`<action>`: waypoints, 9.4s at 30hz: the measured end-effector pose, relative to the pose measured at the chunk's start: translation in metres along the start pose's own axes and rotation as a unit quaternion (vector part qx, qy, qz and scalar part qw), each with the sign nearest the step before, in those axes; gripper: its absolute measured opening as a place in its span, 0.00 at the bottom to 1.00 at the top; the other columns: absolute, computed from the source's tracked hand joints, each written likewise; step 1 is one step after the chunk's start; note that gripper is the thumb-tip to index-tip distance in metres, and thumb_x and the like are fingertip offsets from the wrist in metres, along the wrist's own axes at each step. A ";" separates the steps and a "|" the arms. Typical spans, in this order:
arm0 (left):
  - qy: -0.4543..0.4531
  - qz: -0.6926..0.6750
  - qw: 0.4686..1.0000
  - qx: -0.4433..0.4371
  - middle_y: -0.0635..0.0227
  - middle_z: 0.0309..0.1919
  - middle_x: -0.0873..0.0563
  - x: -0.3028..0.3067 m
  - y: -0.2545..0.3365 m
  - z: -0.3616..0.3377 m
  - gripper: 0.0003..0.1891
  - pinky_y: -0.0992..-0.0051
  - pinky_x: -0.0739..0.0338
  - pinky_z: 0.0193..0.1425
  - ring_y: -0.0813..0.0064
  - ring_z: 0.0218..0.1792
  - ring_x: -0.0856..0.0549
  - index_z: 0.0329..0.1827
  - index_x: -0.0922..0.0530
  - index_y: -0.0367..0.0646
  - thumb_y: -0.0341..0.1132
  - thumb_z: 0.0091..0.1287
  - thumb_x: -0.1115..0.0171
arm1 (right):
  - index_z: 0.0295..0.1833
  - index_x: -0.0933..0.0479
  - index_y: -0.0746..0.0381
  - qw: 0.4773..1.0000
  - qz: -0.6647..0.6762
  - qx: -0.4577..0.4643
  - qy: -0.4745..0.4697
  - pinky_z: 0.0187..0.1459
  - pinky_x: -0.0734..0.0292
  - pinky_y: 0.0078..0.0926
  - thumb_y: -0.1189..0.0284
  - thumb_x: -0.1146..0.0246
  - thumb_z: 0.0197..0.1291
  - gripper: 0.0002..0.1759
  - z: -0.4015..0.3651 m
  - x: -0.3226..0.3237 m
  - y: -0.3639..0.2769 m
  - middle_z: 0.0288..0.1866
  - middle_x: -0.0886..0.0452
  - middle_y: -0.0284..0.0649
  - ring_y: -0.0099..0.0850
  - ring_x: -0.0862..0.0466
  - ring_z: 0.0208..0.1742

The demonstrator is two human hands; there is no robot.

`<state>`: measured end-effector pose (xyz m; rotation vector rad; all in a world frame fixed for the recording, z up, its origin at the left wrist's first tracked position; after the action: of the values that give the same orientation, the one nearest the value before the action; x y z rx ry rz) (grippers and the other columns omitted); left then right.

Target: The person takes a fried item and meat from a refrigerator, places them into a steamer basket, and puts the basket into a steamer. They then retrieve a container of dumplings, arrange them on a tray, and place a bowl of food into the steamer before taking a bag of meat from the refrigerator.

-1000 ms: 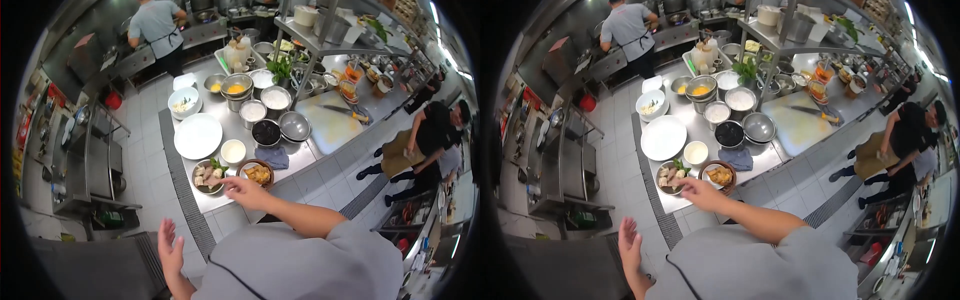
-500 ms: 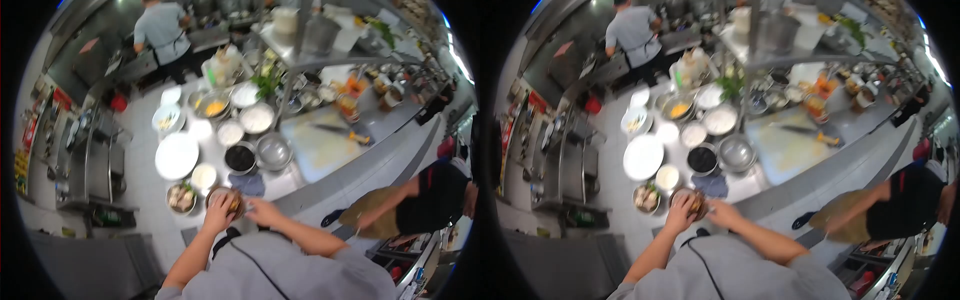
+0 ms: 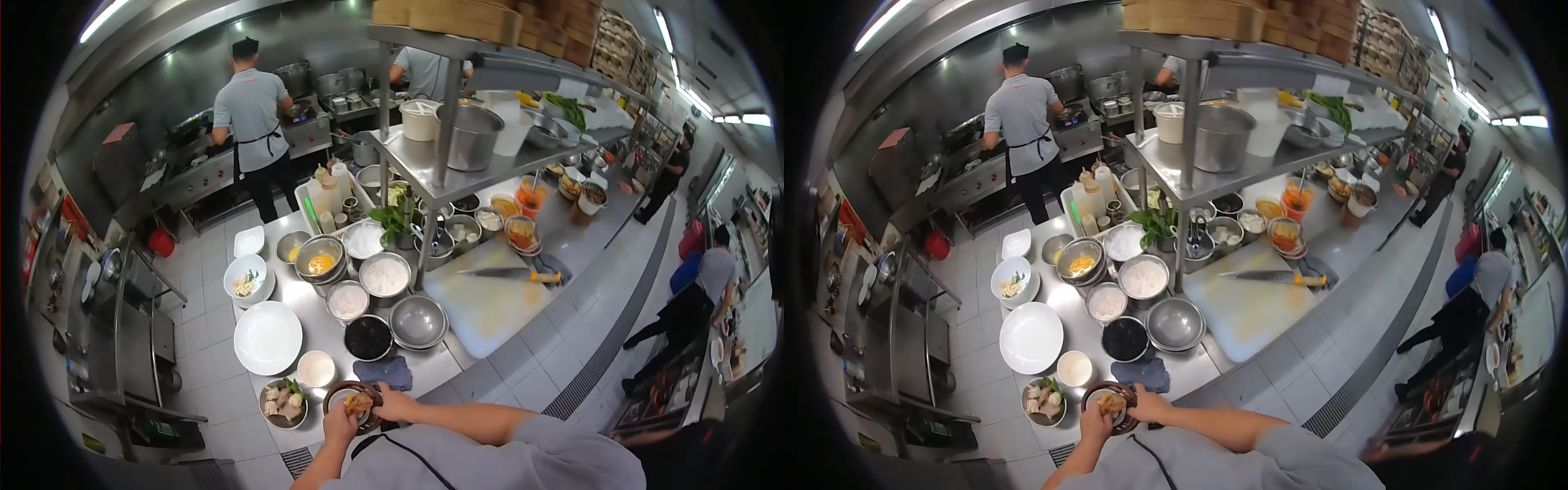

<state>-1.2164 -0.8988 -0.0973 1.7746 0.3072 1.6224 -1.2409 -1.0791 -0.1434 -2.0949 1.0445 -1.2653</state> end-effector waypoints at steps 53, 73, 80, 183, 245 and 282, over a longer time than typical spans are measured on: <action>-0.188 -0.384 0.894 0.131 0.65 0.51 0.10 -0.285 0.390 0.189 0.14 0.75 0.18 0.57 0.77 0.50 0.13 0.59 0.16 0.32 0.33 0.81 0.40 | 0.71 0.27 0.65 0.910 0.284 0.172 0.248 0.59 0.18 0.38 0.66 0.37 0.75 0.25 -0.092 0.427 0.223 0.62 0.18 0.52 0.46 0.15 0.59; -0.142 -0.265 0.953 0.045 0.71 0.41 0.11 -0.278 0.438 0.209 0.10 0.80 0.19 0.47 0.84 0.40 0.15 0.49 0.15 0.36 0.29 0.69 0.25 | 0.45 0.23 0.68 0.864 0.365 0.218 0.268 0.52 0.23 0.27 0.75 0.43 0.77 0.08 -0.058 0.458 0.242 0.44 0.19 0.39 0.29 0.19 0.47; -0.218 -0.248 0.943 -0.036 0.58 0.53 0.12 -0.286 0.459 0.206 0.26 0.75 0.16 0.56 0.78 0.50 0.13 0.66 0.23 0.35 0.19 0.64 0.28 | 0.41 0.24 0.68 0.843 0.361 0.158 0.367 0.45 0.25 0.29 0.72 0.40 0.77 0.11 -0.064 0.471 0.269 0.38 0.22 0.40 0.32 0.23 0.39; -0.090 0.061 0.971 -0.213 0.59 0.38 0.13 -0.243 0.441 0.213 0.12 0.61 0.16 0.43 0.56 0.38 0.12 0.49 0.11 0.42 0.31 0.63 0.26 | 0.52 0.18 0.59 0.933 -0.027 0.163 0.321 0.38 0.14 0.43 0.71 0.35 0.65 0.11 -0.035 0.452 0.252 0.47 0.18 0.42 0.45 0.12 0.40; -0.160 -0.363 0.917 0.037 0.64 0.50 0.11 -0.301 0.380 0.263 0.16 0.73 0.16 0.55 0.77 0.50 0.13 0.61 0.21 0.34 0.25 0.73 0.32 | 0.58 0.22 0.66 0.951 0.247 0.146 0.113 0.49 0.18 0.26 0.78 0.32 0.68 0.15 0.026 0.474 0.234 0.45 0.14 0.38 0.23 0.16 0.44; -0.086 -0.380 0.920 0.026 0.75 0.34 0.13 -0.276 0.374 0.237 0.06 0.80 0.20 0.45 0.85 0.36 0.17 0.52 0.16 0.36 0.25 0.76 0.35 | 0.58 0.17 0.62 0.950 0.219 0.171 0.144 0.48 0.18 0.30 0.76 0.31 0.62 0.17 0.002 0.526 0.233 0.41 0.12 0.41 0.28 0.14 0.44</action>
<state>-1.1485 -1.4152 -0.0678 1.5334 0.8400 0.9003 -1.1751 -1.6403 -0.0345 -1.3532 1.2253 -1.4185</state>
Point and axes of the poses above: each hand's wrist, its own z-axis towards the middle knuckle, its own x-axis out of the back of the hand, y = z × x, the point moved 9 cm from there along z, towards the middle knuckle
